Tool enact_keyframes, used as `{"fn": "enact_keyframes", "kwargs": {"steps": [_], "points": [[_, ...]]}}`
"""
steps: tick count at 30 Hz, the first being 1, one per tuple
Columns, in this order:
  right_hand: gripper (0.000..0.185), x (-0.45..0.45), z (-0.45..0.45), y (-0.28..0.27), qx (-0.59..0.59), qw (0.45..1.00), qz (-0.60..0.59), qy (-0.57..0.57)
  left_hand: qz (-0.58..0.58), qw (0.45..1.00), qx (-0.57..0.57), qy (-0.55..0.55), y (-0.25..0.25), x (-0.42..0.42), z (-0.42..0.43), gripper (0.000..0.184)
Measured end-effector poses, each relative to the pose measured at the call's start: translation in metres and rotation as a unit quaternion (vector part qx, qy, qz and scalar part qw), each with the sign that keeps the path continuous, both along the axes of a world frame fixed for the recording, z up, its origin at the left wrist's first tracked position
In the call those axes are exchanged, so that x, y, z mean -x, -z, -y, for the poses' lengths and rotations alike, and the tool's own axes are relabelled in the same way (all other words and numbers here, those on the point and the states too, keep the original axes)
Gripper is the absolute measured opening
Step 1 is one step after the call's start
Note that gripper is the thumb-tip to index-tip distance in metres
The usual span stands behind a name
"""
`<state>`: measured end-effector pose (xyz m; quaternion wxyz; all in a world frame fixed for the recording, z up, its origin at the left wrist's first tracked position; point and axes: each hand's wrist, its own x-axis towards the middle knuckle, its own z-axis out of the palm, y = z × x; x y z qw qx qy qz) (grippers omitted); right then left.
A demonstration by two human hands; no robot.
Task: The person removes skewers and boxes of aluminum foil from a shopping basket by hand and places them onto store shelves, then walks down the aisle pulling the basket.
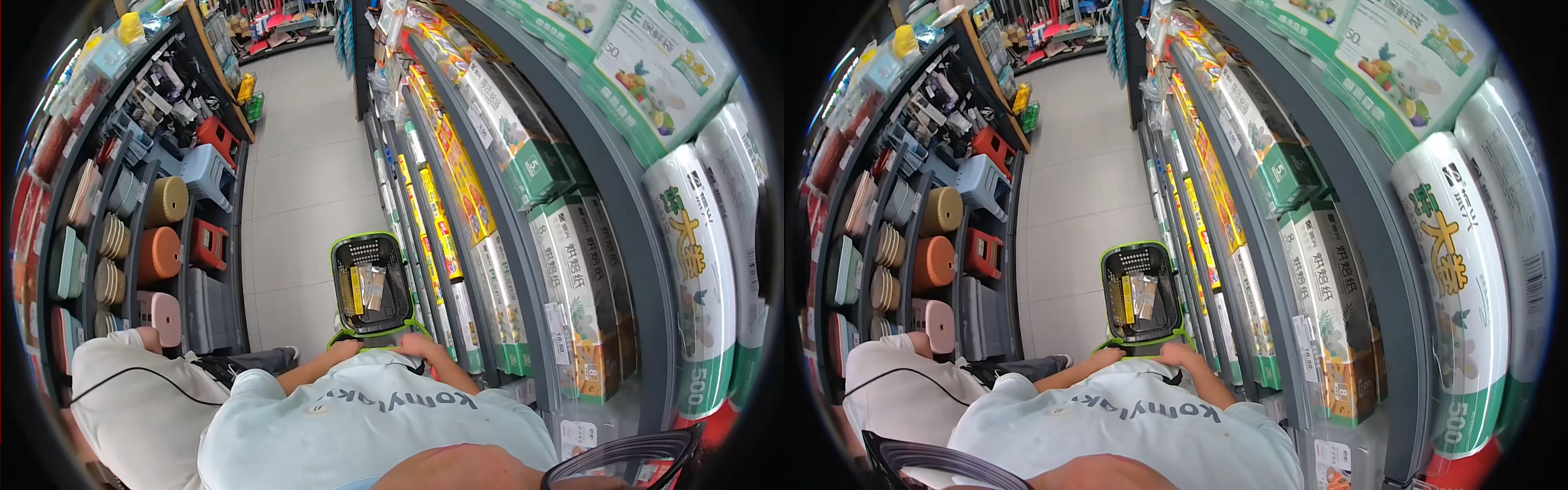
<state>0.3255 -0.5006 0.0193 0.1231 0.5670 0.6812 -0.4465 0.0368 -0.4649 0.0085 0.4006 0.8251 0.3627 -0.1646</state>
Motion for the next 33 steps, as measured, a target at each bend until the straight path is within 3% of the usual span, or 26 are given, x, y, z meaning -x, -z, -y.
{"fn": "enact_keyframes", "kwargs": {"steps": [2,6,8,11,12,14,17,19,27,31,33], "points": [[0.065,-0.003,0.009,-0.007,0.015,1.0,-0.003,0.024,-0.017,1.0,0.02,-0.017,0.003,-0.007,-0.002,0.043],[0.064,-0.015,0.027,-0.029,-0.092,0.987,-0.007,0.133,-0.038,0.999,0.021,0.006,0.013,-0.028,-0.01,0.047],[0.062,-0.017,0.039,-0.014,-0.167,0.969,0.019,0.179,-0.03,0.999,0.013,0.021,0.001,-0.038,-0.014,0.047],[0.059,-0.016,0.052,-0.017,-0.249,0.952,0.034,0.172,-0.031,0.998,0.024,0.056,0.002,-0.041,-0.021,0.045],[0.056,-0.014,0.058,0.008,-0.339,0.926,0.02,0.167,-0.028,0.998,0.022,0.052,0.004,-0.038,-0.021,0.045],[0.054,-0.011,0.056,0.021,-0.361,0.92,0.006,0.154,-0.027,0.999,0.027,0.038,0.017,-0.028,-0.024,0.043],[0.05,-0.003,0.041,0.016,-0.388,0.912,0.002,0.133,-0.033,0.998,-0.025,0.04,-0.016,-0.023,-0.03,0.043],[0.047,0.0,0.029,0.021,-0.43,0.895,-0.044,0.113,-0.033,0.999,-0.024,0.033,-0.004,-0.016,-0.035,0.043],[0.047,0.031,-0.037,0.022,-0.445,0.889,-0.032,0.102,0.001,0.997,-0.075,-0.003,-0.016,0.015,-0.09,0.035],[0.052,0.049,-0.078,0.007,-0.35,0.93,0.021,0.108,0.016,0.994,-0.107,-0.025,-0.027,0.03,-0.135,0.034],[0.054,0.059,-0.095,0.013,-0.385,0.915,0.018,0.123,0.02,0.995,-0.099,-0.023,-0.037,0.038,-0.157,0.038]]}}
